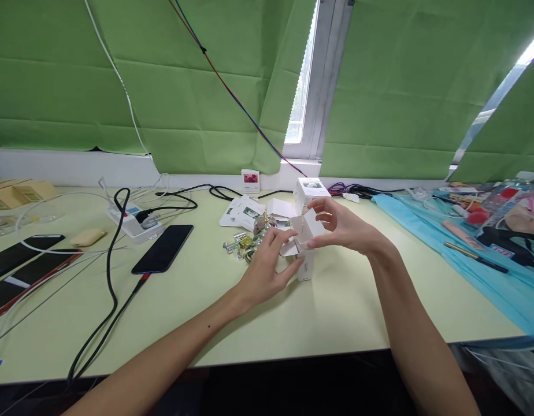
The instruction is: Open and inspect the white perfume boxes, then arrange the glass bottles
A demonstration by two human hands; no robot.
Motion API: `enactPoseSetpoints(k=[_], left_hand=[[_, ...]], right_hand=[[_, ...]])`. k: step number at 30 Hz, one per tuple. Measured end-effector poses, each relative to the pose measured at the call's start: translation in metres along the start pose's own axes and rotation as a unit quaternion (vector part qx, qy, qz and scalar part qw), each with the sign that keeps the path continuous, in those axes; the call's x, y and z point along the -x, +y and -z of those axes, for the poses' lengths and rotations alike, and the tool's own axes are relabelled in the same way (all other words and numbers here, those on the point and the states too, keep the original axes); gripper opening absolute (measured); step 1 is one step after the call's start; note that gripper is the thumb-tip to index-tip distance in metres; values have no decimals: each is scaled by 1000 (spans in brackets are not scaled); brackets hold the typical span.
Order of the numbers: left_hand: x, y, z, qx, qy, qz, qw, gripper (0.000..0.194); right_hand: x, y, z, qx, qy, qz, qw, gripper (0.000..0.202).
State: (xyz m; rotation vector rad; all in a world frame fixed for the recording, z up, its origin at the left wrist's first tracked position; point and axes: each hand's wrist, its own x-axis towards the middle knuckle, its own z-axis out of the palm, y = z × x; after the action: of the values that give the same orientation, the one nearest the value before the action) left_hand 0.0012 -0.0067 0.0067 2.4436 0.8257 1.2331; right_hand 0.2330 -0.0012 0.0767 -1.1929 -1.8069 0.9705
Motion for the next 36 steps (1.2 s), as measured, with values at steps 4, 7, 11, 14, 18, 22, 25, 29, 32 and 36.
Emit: enactPoseSetpoints(k=[4, 7, 11, 14, 18, 22, 25, 29, 32, 36], left_hand=[[0, 0, 0, -2, 3, -2, 1000, 43], [-1, 0, -1, -6, 3, -4, 1000, 43], [0, 1, -1, -7, 2, -4, 1000, 42], [0, 0, 0, -10, 5, -7, 1000, 41], [0, -1, -1, -16, 3, -8, 1000, 40], [1, -1, -2, -16, 1, -3, 1000, 39], [1, -1, -2, -18, 2, -5, 1000, 38], [0, 0, -2, -19, 9, -10, 1000, 36], [0, -1, -2, -17, 8, -9, 1000, 36], [1, -2, -3, -17, 8, -11, 1000, 36]], right_hand=[[0, 1, 1, 11, -1, 0, 1000, 70], [-1, 1, 1, 15, -5, 0, 1000, 71], [-1, 0, 1, 12, -8, -2, 1000, 69], [0, -1, 1, 8, -10, -5, 1000, 68], [0, 0, 1, 4, -15, -6, 1000, 67], [0, 0, 1, 4, -22, -7, 1000, 66], [0, 1, 2, 8, -27, -8, 1000, 65], [-1, 1, 2, 26, -28, -7, 999, 65], [-2, 2, 2, 30, -32, -10, 999, 66], [-2, 3, 2, 36, -34, -14, 999, 69]])
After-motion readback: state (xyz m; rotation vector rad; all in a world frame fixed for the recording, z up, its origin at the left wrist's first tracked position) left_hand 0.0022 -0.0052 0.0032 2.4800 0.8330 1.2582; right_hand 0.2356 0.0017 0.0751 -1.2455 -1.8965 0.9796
